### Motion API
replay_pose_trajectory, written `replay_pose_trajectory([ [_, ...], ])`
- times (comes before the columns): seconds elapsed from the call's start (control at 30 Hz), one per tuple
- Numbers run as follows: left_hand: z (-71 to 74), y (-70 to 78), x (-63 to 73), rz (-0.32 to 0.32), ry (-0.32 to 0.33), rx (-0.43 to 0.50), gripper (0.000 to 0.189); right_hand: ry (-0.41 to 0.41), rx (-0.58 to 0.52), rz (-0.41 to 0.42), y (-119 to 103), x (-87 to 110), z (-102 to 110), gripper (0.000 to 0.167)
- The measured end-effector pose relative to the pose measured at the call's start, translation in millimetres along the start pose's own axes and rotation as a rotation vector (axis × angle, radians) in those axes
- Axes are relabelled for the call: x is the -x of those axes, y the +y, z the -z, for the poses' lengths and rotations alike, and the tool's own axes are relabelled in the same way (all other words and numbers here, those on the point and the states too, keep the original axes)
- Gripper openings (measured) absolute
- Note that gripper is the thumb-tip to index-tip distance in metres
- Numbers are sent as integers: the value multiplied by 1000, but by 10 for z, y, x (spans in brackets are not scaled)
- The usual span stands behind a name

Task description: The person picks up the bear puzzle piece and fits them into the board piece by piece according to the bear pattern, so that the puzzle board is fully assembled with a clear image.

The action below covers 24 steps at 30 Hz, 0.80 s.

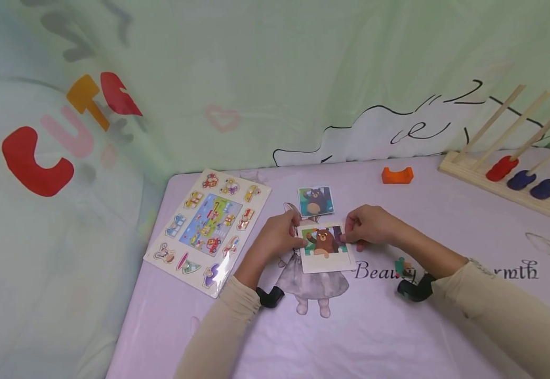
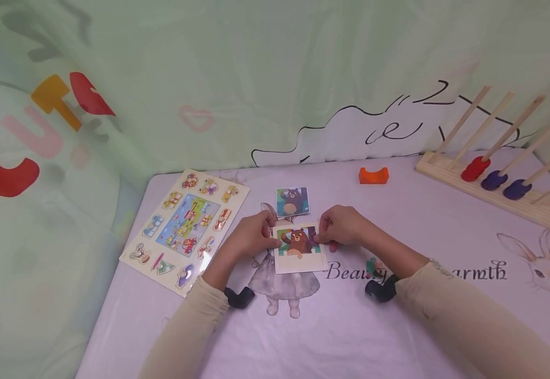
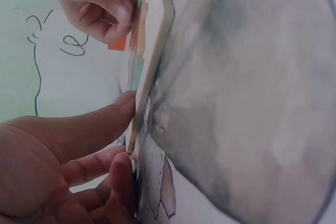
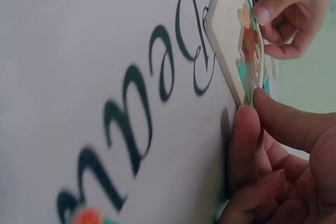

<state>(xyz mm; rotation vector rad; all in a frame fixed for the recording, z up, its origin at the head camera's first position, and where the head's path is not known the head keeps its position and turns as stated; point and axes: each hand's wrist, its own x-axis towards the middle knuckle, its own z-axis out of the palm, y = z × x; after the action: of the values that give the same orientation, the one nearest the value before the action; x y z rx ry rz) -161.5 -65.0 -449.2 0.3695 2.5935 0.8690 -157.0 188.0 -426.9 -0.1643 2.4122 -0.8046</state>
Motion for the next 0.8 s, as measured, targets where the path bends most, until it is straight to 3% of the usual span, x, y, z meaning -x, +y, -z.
replay_pose_trajectory([
  [0.23,6,10,-4,-6,-6,-7,41,50,48,51,146,134,98,20],
  [0.8,24,37,6,-39,-25,-52,39,51,163,143,594,579,248,17],
])
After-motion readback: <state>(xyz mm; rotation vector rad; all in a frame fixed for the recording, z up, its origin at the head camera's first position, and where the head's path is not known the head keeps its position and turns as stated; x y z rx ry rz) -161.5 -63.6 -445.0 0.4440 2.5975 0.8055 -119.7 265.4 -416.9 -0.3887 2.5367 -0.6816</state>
